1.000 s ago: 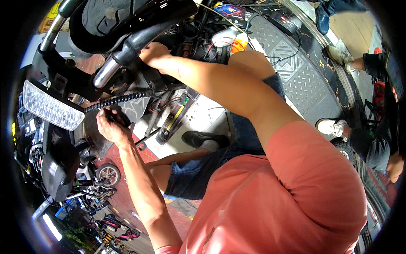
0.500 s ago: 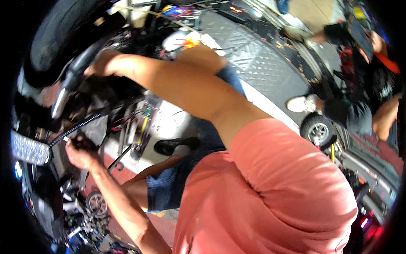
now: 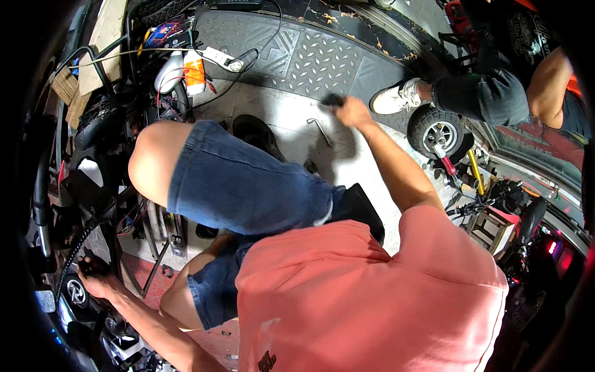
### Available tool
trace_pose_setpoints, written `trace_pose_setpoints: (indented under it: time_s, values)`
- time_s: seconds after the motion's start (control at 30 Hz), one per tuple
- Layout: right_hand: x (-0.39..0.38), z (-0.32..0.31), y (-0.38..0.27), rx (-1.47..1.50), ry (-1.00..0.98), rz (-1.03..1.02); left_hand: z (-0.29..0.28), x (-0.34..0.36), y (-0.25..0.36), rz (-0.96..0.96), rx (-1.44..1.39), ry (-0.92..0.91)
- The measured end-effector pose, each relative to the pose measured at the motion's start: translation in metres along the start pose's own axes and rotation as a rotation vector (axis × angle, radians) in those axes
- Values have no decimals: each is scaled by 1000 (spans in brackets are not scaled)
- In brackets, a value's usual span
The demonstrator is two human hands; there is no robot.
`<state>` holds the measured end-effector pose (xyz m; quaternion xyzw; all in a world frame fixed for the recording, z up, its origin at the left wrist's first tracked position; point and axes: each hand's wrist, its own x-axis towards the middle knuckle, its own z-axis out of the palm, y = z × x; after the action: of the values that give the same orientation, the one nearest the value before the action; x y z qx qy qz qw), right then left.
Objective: The person sits on the floor of a workshop and works on the electrical system of a scooter. They remove a floorboard, manipulate wires and connectors under the seat, and use a screwdriver to adjust components. The person then replaces the floorboard and secures it with screws.
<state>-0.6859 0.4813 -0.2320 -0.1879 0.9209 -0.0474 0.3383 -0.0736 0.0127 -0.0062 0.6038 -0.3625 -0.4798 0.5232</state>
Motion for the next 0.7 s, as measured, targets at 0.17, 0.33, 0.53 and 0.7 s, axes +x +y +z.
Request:
trace_pose_setpoints:
  time_s: [0.17, 0.33, 0.53, 0.7]
  values:
    - [-15, 120, 63, 0, -165, 83, -61, 52, -9, 59, 76, -63]
    - [-39, 145, 75, -127, 38, -19, 17, -2, 2, 53, 71, -14]
    - [-69, 153, -23, -354, 53, -945, -8, 24, -14, 330, 132, -93]
    - [-62, 200, -106, -1151, -306, -1268, 46, -3, -12, 382, 325, -67]
